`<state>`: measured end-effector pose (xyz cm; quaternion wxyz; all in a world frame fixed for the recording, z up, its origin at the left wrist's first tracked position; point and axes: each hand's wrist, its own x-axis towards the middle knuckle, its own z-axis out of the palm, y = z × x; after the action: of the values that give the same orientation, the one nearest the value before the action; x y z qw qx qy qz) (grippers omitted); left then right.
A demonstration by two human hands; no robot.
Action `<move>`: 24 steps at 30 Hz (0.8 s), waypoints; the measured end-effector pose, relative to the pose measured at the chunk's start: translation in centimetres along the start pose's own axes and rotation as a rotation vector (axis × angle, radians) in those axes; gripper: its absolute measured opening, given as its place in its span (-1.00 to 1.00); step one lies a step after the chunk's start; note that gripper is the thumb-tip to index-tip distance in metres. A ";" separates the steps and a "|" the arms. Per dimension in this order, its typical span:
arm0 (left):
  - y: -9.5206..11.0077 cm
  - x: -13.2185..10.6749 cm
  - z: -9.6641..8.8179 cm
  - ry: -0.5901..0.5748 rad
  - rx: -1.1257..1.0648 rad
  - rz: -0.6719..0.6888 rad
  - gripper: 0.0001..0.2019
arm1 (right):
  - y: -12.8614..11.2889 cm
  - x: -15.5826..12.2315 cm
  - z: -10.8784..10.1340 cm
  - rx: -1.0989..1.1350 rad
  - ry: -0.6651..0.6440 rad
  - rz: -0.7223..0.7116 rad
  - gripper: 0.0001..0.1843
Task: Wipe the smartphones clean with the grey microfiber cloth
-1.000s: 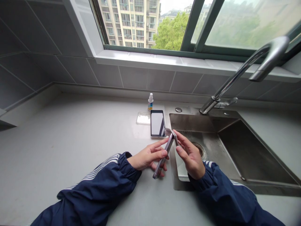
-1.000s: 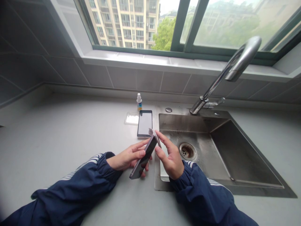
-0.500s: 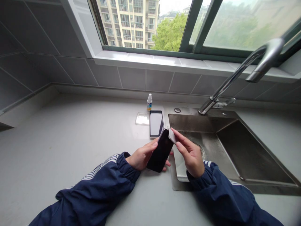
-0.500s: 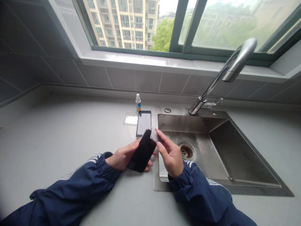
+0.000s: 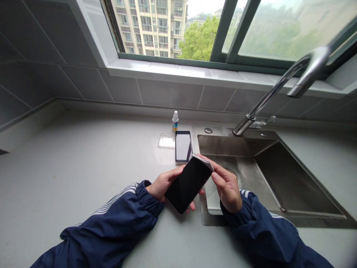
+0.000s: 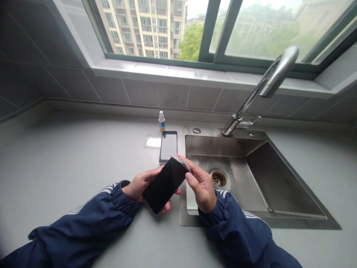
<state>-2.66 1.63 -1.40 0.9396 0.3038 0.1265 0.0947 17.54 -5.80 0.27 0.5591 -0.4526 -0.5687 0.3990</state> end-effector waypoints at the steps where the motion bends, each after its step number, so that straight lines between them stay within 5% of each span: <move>1: 0.0 0.0 0.0 -0.025 0.015 -0.029 -0.38 | -0.1 0.0 -0.1 -0.011 -0.011 0.002 -0.54; 10: -0.2 0.2 0.0 -0.043 0.044 -0.049 -0.39 | -0.4 0.2 -0.4 -0.120 -0.085 0.015 -0.53; 17: -0.7 0.2 -0.3 0.027 0.018 0.028 -0.46 | 0.1 0.2 -0.3 -0.376 0.012 -0.159 -0.57; 24: -0.4 -0.1 0.2 0.034 0.127 0.059 -0.53 | 0.0 0.1 -0.2 -0.477 -0.026 -0.306 -0.49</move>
<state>-2.67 1.15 -1.46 0.9129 0.3646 0.1392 0.1193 17.77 -5.68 0.27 0.4831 -0.4751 -0.7153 0.1708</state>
